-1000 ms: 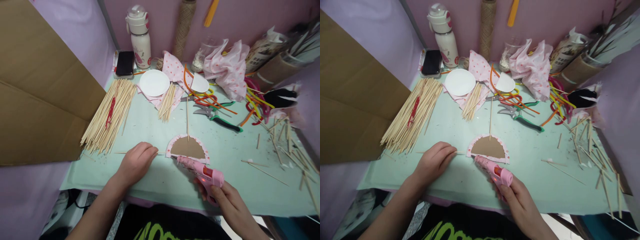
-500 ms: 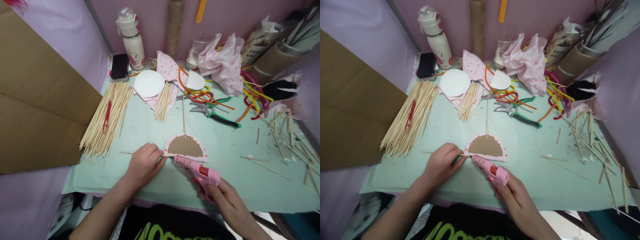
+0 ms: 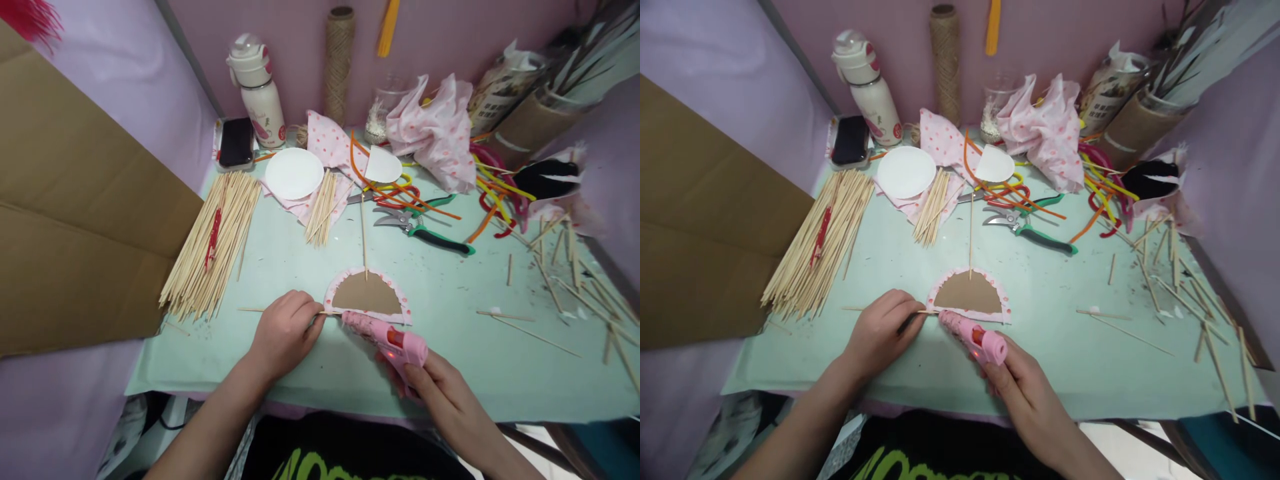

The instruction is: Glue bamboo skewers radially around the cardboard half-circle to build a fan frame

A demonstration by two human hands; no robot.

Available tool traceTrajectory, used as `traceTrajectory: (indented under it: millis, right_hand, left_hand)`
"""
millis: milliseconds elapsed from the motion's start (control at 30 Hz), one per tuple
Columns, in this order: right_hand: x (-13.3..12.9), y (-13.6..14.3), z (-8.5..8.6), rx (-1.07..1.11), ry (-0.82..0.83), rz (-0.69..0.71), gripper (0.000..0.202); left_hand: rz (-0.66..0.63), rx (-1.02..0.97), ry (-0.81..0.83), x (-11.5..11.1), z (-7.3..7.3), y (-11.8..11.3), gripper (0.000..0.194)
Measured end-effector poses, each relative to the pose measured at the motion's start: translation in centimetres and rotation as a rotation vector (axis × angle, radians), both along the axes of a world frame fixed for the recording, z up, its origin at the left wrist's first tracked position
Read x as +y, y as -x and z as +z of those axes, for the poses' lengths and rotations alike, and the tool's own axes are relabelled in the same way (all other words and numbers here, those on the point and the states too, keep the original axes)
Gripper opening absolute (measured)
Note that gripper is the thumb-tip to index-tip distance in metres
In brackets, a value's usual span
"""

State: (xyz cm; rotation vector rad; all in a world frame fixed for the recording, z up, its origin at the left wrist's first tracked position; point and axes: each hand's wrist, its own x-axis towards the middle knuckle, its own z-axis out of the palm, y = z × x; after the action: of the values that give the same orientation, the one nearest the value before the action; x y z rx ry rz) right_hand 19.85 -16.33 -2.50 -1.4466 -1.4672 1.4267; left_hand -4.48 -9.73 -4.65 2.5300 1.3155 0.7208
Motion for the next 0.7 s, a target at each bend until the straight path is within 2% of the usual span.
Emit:
traceTrajectory:
  millis: [167, 367, 700]
  right_hand:
    - [0.0, 0.1, 0.1, -0.025, -0.009, -0.019, 0.042]
    - [-0.1, 0.3, 0.3, -0.097, -0.043, -0.025, 0.041]
    - [-0.6, 0.8, -0.4, -0.124, -0.081, 0.009, 0.035]
  left_hand:
    - [-0.013, -0.016, -0.012, -0.3, 0.1, 0.3, 0.012]
    - [-0.126, 0.03, -0.051, -0.8, 0.7, 1.4, 0.011]
    - [-0.066, 0.068, -0.028, -1.1, 0.1, 4.2, 0.019]
